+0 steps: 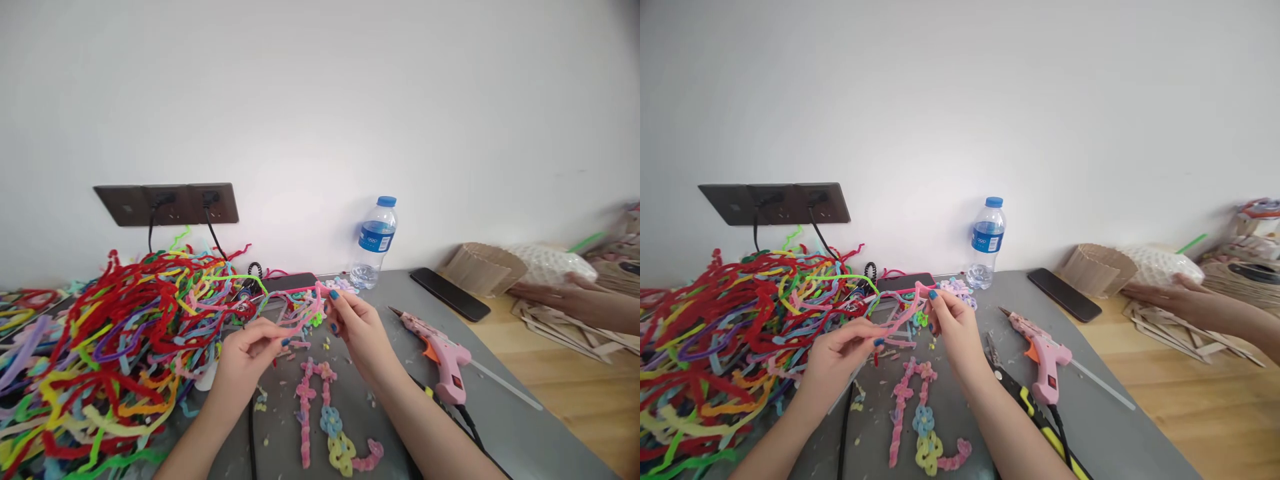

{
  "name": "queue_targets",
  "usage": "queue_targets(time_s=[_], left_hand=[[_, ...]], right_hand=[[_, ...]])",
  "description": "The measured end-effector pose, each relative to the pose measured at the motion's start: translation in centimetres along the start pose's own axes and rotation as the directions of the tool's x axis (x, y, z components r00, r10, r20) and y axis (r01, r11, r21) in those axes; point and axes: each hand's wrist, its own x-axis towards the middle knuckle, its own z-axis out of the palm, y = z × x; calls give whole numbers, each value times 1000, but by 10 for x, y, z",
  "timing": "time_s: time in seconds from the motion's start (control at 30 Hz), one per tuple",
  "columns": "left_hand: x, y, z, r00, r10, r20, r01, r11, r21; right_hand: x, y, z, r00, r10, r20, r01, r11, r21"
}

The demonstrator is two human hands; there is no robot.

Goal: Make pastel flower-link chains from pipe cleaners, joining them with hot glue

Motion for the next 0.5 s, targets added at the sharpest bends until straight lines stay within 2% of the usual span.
queue_targets(time_s=[0.1, 0.2, 0.3, 0.5], left_hand=[[3, -4, -7, 985, -100, -142, 86, 991, -99], [6, -8, -11, 944, -189, -270, 123, 962, -245], [8, -10, -12, 925, -223, -309, 118, 939, -324], [8, -9, -12, 907, -240, -346, 117, 933, -340]], right_hand=[[1, -1, -2, 1000, -13, -29, 12, 1000, -24], [2, 0, -1, 1000, -9, -9, 9, 1000, 4], [1, 1, -1, 1000, 2, 13, -2, 1000, 13], [-1, -1, 1, 997, -24, 67, 27, 998, -49]])
